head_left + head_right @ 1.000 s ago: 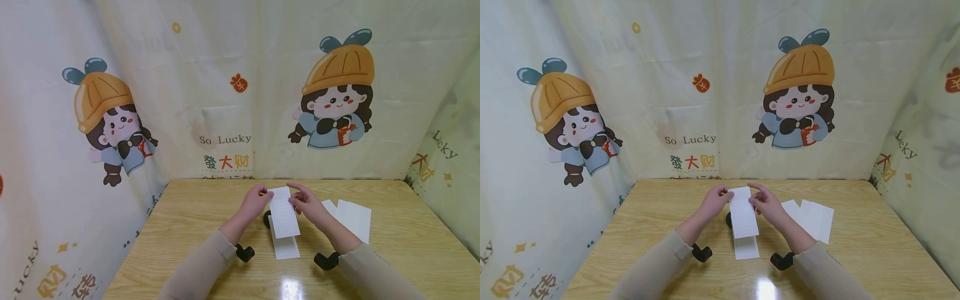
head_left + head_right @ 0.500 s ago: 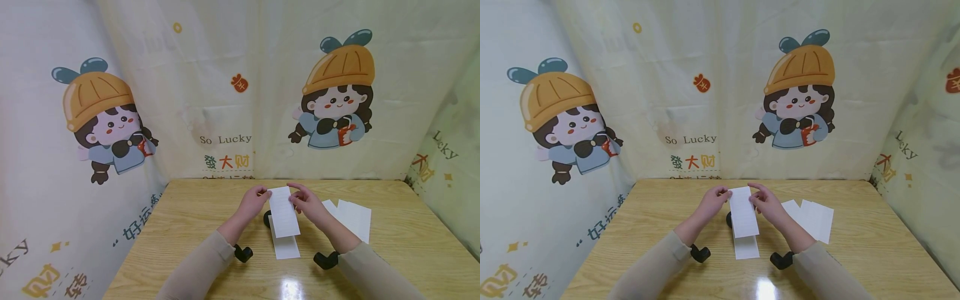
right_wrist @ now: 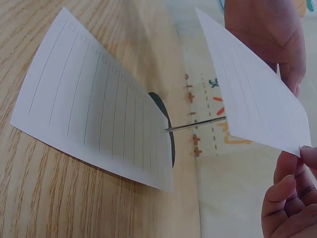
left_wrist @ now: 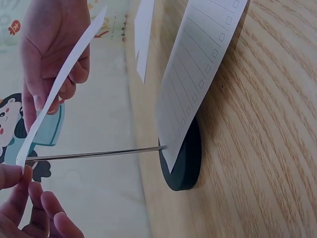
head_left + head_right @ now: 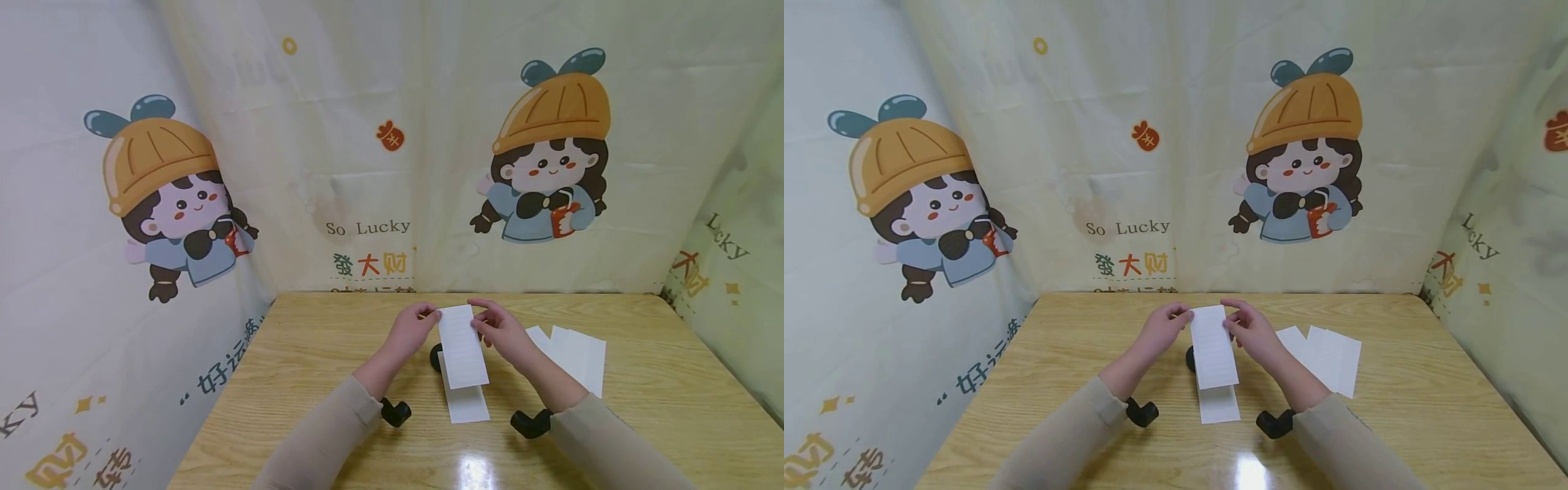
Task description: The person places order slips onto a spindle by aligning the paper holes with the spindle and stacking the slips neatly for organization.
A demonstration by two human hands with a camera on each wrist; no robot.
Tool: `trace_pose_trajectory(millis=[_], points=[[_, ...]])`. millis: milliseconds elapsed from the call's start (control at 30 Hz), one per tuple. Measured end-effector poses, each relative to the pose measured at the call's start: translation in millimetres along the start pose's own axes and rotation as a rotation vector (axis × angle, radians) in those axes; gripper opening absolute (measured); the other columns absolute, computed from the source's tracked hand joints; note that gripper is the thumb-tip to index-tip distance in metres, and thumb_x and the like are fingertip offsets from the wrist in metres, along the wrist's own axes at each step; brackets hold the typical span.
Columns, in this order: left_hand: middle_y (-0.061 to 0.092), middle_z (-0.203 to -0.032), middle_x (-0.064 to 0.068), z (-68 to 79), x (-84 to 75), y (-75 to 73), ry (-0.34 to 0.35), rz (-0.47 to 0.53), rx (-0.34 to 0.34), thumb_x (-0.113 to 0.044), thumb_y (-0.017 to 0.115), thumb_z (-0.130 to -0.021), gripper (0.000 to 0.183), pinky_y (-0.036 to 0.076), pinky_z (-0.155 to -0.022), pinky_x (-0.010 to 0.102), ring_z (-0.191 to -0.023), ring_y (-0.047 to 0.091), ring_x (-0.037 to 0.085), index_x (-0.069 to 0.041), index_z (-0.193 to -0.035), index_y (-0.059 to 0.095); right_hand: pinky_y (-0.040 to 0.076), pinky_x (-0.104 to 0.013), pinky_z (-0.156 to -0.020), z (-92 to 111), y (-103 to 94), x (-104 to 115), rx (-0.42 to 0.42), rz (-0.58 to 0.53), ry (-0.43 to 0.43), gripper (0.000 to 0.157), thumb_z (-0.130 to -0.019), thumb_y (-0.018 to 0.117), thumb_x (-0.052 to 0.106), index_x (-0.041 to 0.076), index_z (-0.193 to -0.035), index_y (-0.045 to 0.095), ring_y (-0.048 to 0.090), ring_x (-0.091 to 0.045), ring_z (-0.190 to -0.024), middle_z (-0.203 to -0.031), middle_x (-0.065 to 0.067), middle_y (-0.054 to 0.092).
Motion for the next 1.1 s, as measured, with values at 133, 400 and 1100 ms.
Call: trace_pose_trajectory(millis=[133, 400, 1100], points=[[0.063, -0.097, -0.004, -0.8, -0.5, -0.8, 0.008, -0.011, -0.001, -0.035, 0.063, -0.098, 0.017, 0.047, -0.075, 0.034, -0.089, 0.057, 0.017, -0.021, -0.101, 0.071, 0.051, -0.033, -0.067, -0.5, 0.2, 0.0, 0.002, 0.000, -0.007, 0.049, -0.099, 0.062, 0.018, 0.016, -0.145, 0.047, 0.055, -0.039, -0.086, -0.106, -0.014, 0.061], [0.063, -0.097, -0.005, -0.3, -1.0, -0.6, 0.018, -0.031, 0.003, -0.036, 0.062, -0.098, 0.015, 0.048, -0.074, 0.034, -0.090, 0.057, 0.016, -0.022, -0.099, 0.069, 0.051, -0.033, -0.068, -1.0, 1.3, -0.8, 0.005, 0.000, -0.007, 0.047, -0.099, 0.062, 0.017, 0.015, -0.144, 0.048, 0.056, -0.037, -0.086, -0.104, -0.014, 0.061], [0.062, -0.097, -0.006, -1.2, 13.8, 7.6, -0.005, -0.062, 0.055, -0.038, 0.062, -0.098, 0.016, 0.047, -0.069, 0.033, -0.086, 0.055, 0.018, -0.024, -0.097, 0.068, 0.052, -0.031, -0.067, 0.5, 4.5, -11.9, 0.025, 0.001, 0.021, 0.047, -0.099, 0.063, 0.017, 0.013, -0.144, 0.049, 0.057, -0.028, -0.081, -0.101, -0.013, 0.061]])
Point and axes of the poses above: each hand's wrist, its own z-axis away from the middle knuckle, its own y-axis out of the palm, x = y × z, the point moved 8 cm from there along -z, towards the middle knuckle
